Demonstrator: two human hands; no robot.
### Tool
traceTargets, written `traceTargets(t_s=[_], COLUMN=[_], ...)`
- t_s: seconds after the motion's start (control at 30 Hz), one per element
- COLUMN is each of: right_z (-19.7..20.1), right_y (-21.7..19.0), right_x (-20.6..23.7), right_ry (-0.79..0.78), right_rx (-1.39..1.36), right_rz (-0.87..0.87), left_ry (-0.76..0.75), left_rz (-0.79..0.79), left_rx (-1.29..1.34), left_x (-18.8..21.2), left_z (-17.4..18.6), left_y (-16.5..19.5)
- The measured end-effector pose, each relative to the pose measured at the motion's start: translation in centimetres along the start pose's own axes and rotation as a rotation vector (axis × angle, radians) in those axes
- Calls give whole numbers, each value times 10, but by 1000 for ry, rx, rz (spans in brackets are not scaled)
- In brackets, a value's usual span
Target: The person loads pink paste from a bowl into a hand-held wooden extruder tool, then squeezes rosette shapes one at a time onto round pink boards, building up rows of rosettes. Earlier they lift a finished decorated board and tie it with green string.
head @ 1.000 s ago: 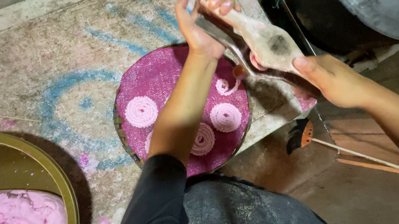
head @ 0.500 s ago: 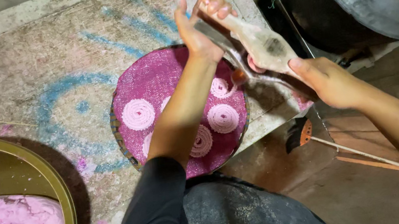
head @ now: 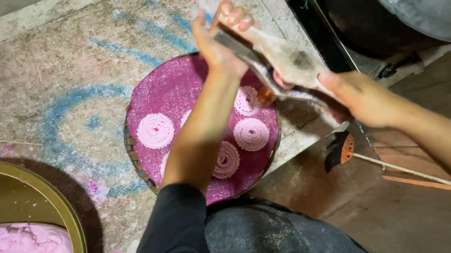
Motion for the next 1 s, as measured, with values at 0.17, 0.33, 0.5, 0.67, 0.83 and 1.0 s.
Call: traceTargets(t_s=[0.17, 0.33, 0.5, 0.67, 0.83, 1.0], right_z=[8, 2, 8, -8, -26, -37], right_y=[-3, 1, -8, -17, -26, -35], right_x=[-20, -29, -29, -43, -52, -50], right_ry=[161, 180, 173, 158, 95, 60], right_rx=[30, -51, -7, -84, -123, -126], right_rz=[270, 193, 224, 262, 237, 270], left_ry=[-145, -205, -199, -225, -212, -198], left_rz=[20, -17, 9, -23, -25, -26], left_rx=[-12, -77, -73, -164, -174, -159], left_x=[-34, -37, -36, -40, -30, -19], left_z=[-15, -33, -44, -46, -38, -28], left_y=[2, 19, 19, 38, 60, 71])
Point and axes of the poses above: each hand's wrist, its own x-axis away from the middle knuckle, its own z-axis out of the back of the hand, y = z × x, the point moved 4 cm from there along -x, towards the middle knuckle, and after that the axes turned 2 degrees about z, right-handed, at the moved point
